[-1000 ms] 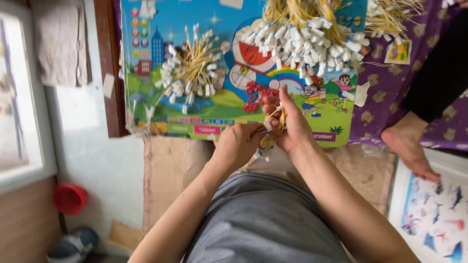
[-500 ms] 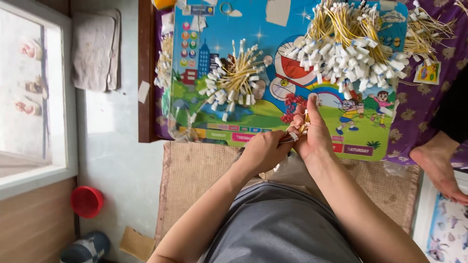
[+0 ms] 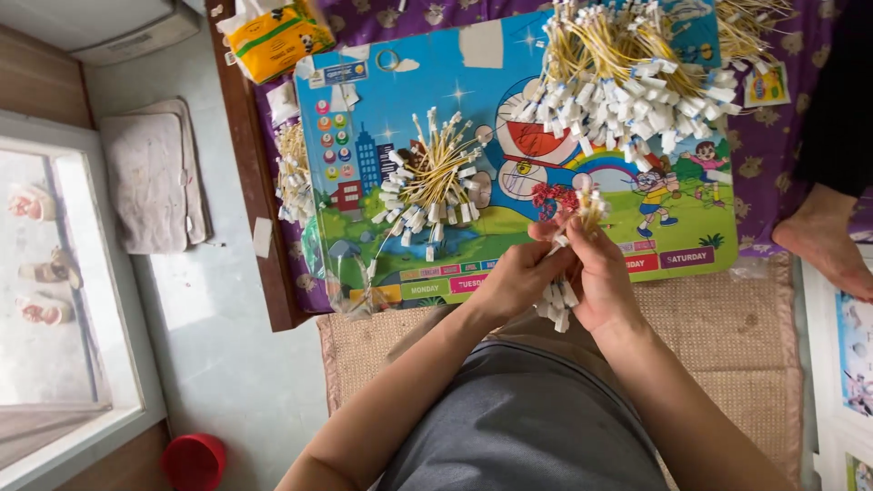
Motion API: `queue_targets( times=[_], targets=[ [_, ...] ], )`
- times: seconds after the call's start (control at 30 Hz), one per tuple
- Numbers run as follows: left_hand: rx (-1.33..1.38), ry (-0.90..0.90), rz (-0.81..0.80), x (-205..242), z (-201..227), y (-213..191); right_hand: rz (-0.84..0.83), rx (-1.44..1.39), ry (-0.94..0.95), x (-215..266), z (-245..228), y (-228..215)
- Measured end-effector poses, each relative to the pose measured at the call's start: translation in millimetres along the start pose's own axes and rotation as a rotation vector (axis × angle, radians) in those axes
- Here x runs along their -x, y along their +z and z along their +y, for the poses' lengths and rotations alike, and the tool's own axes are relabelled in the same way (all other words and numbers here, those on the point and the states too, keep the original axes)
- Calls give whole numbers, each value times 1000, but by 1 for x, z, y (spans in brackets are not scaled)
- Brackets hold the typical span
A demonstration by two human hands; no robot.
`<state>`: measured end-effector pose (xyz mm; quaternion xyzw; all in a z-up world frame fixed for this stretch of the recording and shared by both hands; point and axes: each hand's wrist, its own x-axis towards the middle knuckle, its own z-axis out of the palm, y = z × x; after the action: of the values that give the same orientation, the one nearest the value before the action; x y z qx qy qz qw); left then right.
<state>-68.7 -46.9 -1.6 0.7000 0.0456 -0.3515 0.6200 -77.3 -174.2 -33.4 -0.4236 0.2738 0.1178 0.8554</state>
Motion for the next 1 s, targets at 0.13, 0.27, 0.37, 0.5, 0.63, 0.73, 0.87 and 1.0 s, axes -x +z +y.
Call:
queue_targets(
  times=[0.13, 0.27, 0.37, 0.5, 0.63, 0.73, 0.87, 1.0],
  targets=[
    [-71, 19, -40, -7, 11, 5, 204, 209, -89, 18, -46, 17],
    [-776, 411, -36, -46, -10, 28, 545, 502, -155, 0, -86, -36],
    [-1368, 597, -278, -80, -32, 53, 636, 960, 48, -30, -97, -68],
    [-1731, 828, -313, -111, -33, 59, 624, 1464, -15, -72, -84, -95],
    [-1663, 660, -243, -109, -37, 30, 619, 1440, -115, -74, -73, -88],
    [-1446, 759, 74, -102, -55, 8, 523, 1514, -381, -76, -66, -94],
    [-1315, 699, 296, -95, -82, -5, 535, 1576, -445, -84, -58, -102],
    [-1085, 830, 390, -66, -61, -25, 592, 1490, -556, -48, -62, -50]
  ],
)
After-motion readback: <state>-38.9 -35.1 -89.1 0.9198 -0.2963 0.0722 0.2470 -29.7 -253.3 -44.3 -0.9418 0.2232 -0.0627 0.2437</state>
